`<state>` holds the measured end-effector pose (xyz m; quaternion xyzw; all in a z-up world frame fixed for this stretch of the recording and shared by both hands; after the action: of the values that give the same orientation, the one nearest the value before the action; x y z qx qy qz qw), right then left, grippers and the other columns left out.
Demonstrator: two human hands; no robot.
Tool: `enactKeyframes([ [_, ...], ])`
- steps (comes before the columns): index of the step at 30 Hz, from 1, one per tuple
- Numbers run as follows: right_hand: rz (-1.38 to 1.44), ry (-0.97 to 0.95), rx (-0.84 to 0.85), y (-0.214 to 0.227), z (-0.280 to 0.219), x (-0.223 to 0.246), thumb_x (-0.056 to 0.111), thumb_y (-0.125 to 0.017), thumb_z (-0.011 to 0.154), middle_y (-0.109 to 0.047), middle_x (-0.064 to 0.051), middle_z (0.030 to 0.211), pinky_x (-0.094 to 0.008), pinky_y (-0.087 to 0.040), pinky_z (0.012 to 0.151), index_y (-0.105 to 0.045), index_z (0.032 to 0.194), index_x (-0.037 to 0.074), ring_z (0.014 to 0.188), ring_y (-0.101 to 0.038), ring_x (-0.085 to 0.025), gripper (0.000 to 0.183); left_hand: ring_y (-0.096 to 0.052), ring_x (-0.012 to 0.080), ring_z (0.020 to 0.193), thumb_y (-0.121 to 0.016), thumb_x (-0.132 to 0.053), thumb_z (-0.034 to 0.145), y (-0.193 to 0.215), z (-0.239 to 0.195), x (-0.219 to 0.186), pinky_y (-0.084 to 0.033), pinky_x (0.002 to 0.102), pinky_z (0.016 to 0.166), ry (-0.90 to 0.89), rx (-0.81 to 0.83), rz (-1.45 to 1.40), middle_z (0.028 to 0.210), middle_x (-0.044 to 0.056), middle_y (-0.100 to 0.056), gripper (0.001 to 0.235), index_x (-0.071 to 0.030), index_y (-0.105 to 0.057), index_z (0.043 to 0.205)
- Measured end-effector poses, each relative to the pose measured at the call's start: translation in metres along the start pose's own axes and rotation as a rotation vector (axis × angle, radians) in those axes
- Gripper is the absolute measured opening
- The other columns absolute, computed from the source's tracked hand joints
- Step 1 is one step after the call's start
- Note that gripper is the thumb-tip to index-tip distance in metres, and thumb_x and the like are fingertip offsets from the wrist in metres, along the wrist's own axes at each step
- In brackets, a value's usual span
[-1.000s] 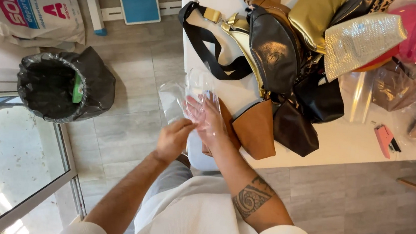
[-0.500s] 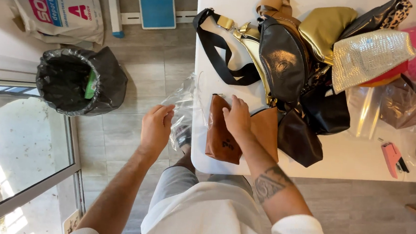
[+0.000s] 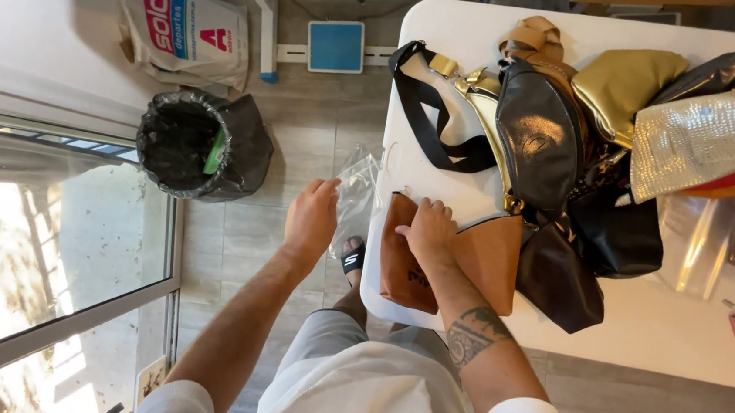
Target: The person places small leather handbags into clear plastic bags and seals them using a pink handheld heat sealer. They handle several bags one by one, folding the plastic over the item and pressing the sealer to close the package.
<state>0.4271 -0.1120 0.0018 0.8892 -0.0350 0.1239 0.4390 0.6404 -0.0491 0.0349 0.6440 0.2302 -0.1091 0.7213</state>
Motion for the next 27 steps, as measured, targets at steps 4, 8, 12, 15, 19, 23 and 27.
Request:
enactKeyframes([
  [4, 0.137, -0.012, 0.056, -0.052, 0.033, -0.024, 0.039, -0.082, 0.085, -0.066, -0.017, 0.117, -0.051, -0.057, 0.095, -0.056, 0.125, 0.003, 0.118, -0.065, -0.036, 0.059, -0.073, 0.0305, 0.080, -0.061, -0.009, 0.097, 0.000, 0.006, -0.005, -0.060, 0.039, 0.068, -0.052, -0.018, 0.037, 0.094, 0.005, -0.065, 0.023, -0.011, -0.070, 0.118],
  [8, 0.580, 0.036, 0.148, -0.034, 0.001, -0.032, 0.036, -0.078, 0.087, -0.071, -0.023, 0.115, -0.055, -0.055, 0.093, -0.066, 0.117, 0.000, 0.118, -0.065, -0.043, 0.048, -0.072, 0.0302, 0.072, -0.059, -0.015, 0.102, -0.008, 0.010, -0.012, -0.059, 0.038, 0.063, -0.100, -0.036, 0.058, 0.088, 0.005, -0.063, 0.016, -0.012, -0.071, 0.112],
  [12, 0.940, 0.021, 0.171, 0.042, -0.088, -0.061, 0.027, -0.078, 0.087, -0.063, -0.031, 0.135, -0.058, -0.047, 0.107, -0.059, 0.136, -0.006, 0.130, -0.057, -0.048, 0.062, -0.071, 0.0286, 0.067, -0.059, -0.020, 0.102, -0.020, 0.016, -0.038, -0.058, 0.038, 0.059, -0.157, -0.037, 0.042, 0.088, 0.004, -0.064, 0.016, -0.012, -0.072, 0.109],
  [15, 1.180, -0.073, 0.103, 0.046, -0.135, -0.122, 0.009, -0.080, 0.083, -0.068, -0.025, 0.131, -0.054, -0.050, 0.105, -0.062, 0.137, -0.005, 0.123, -0.062, -0.038, 0.059, -0.072, 0.0307, 0.064, -0.063, -0.020, 0.100, -0.028, 0.012, -0.070, -0.060, 0.040, 0.059, -0.218, -0.004, 0.010, 0.095, 0.006, -0.064, 0.016, -0.013, -0.074, 0.108],
  [19, 1.652, -0.179, -0.133, 0.014, -0.141, -0.209, 0.001, -0.068, 0.090, -0.069, -0.017, 0.118, -0.051, -0.055, 0.092, -0.061, 0.137, 0.004, 0.105, -0.068, -0.033, 0.048, -0.069, 0.0321, 0.060, -0.064, -0.022, 0.100, -0.052, -0.001, -0.107, -0.059, 0.038, 0.056, -0.343, 0.032, -0.097, 0.092, 0.006, -0.056, 0.016, -0.014, -0.075, 0.109],
  [23, 1.675, -0.167, -0.298, 0.012, -0.132, -0.211, 0.008, -0.069, 0.095, -0.067, -0.012, 0.120, -0.049, -0.056, 0.093, -0.058, 0.142, 0.008, 0.105, -0.068, -0.029, 0.048, -0.069, 0.0327, 0.062, -0.060, -0.027, 0.103, -0.091, -0.018, -0.122, -0.058, 0.039, 0.054, -0.414, 0.193, -0.241, 0.086, 0.003, -0.056, 0.022, -0.016, -0.074, 0.116],
  [27, 1.607, -0.150, -0.434, -0.009, -0.120, -0.236, 0.009, -0.072, 0.093, -0.065, -0.009, 0.126, -0.048, -0.056, 0.096, -0.054, 0.145, 0.009, 0.110, -0.066, -0.027, 0.055, -0.068, 0.0286, 0.059, -0.059, -0.027, 0.105, -0.124, -0.028, -0.118, -0.057, 0.036, 0.052, -0.395, 0.278, -0.303, 0.080, 0.002, -0.057, 0.023, -0.017, -0.075, 0.119],
])
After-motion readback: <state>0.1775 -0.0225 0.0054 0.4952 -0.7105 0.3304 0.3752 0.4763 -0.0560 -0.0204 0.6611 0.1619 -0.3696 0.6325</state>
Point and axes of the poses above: each hand's wrist, its own z-axis towards the middle knuckle, its own y-axis out of the back of the hand, x = y × z, the point moved 4 cm from there along z, towards the middle knuckle
